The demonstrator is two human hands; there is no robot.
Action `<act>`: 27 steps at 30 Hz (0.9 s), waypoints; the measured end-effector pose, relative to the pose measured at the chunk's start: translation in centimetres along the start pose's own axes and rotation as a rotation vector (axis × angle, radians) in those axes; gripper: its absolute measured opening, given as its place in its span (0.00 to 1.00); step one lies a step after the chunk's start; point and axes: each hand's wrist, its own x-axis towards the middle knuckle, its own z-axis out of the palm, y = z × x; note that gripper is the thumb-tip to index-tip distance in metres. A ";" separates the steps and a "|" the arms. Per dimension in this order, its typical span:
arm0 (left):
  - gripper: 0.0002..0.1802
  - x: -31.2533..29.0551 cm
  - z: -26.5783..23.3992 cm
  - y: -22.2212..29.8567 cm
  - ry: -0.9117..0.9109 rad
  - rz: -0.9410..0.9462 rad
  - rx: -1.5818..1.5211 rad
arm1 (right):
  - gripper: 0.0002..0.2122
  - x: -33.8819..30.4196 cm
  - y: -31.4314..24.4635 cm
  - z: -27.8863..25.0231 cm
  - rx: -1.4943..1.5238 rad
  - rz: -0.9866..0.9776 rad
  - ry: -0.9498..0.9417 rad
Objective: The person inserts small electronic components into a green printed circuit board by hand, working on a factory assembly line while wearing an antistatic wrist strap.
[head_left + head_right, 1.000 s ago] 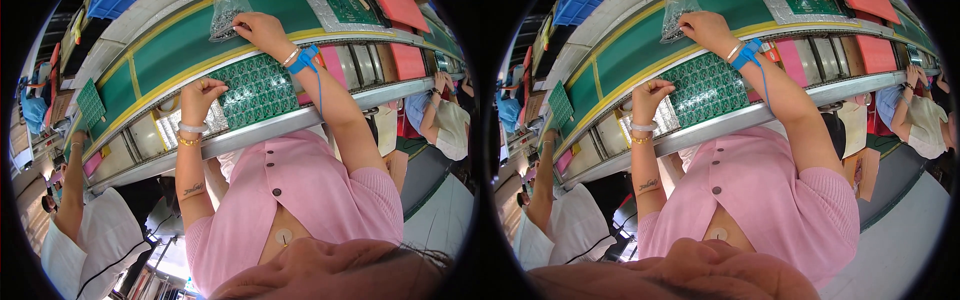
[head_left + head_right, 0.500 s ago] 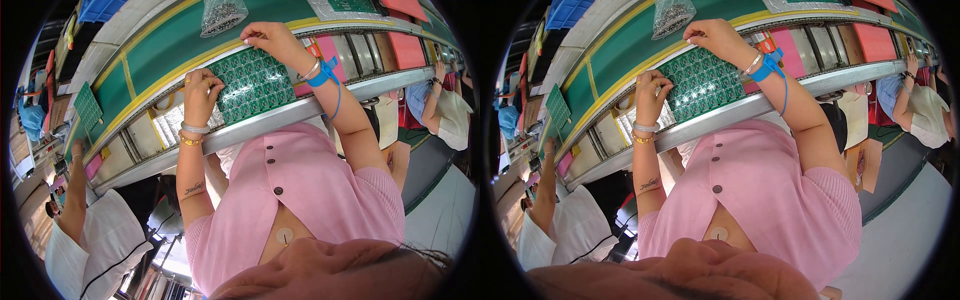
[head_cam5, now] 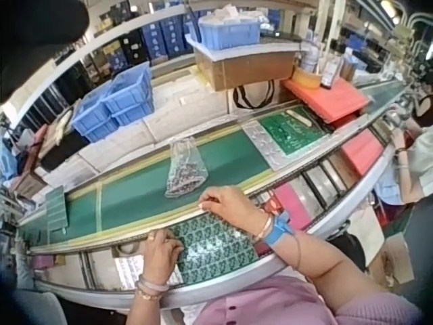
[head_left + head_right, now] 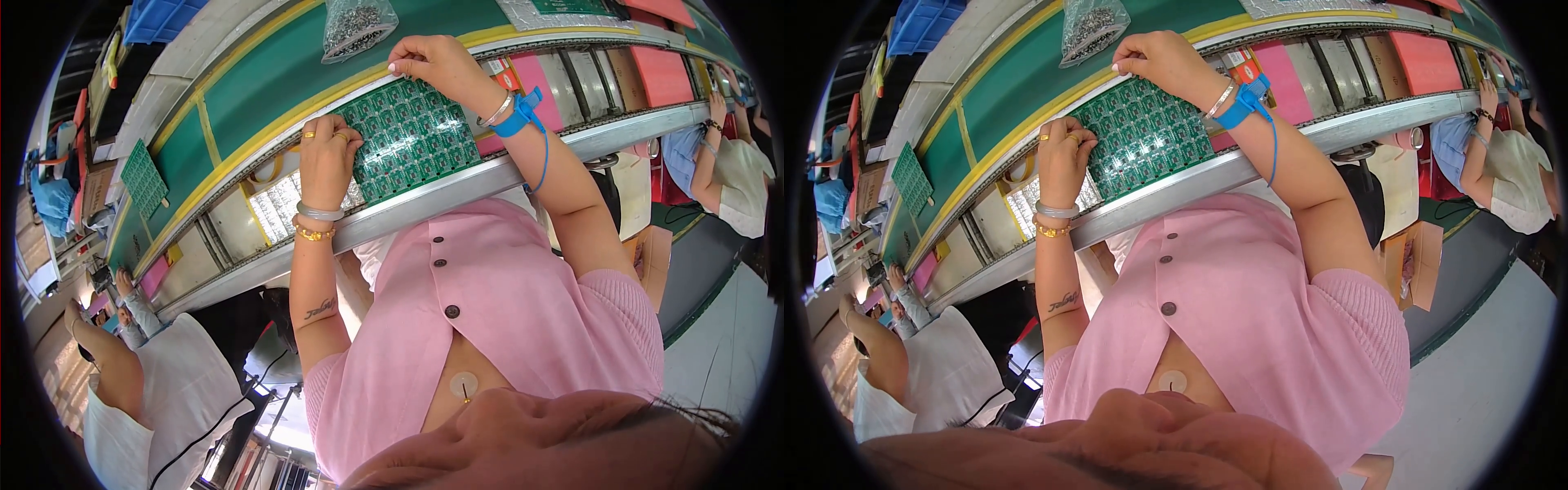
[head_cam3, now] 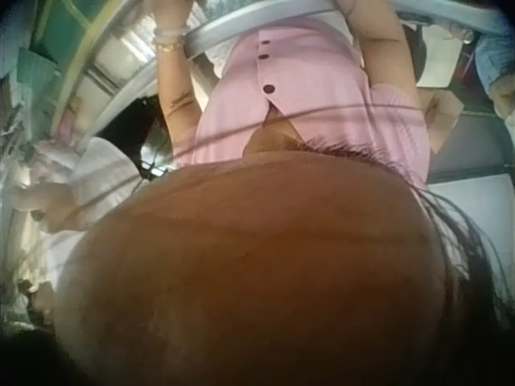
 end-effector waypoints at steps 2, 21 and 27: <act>0.06 0.1 -0.3 0.1 -0.002 0.038 0.046 | 0.07 0.1 0.6 0.2 0.046 -0.003 -0.003; 0.08 8.7 3.4 -4.5 0.314 -0.225 0.035 | 0.04 -6.5 -0.3 -1.3 -0.451 -0.334 0.150; 0.06 8.2 2.9 -4.1 0.302 -0.166 0.009 | 0.05 -6.8 0.3 -0.7 -0.580 -0.290 0.050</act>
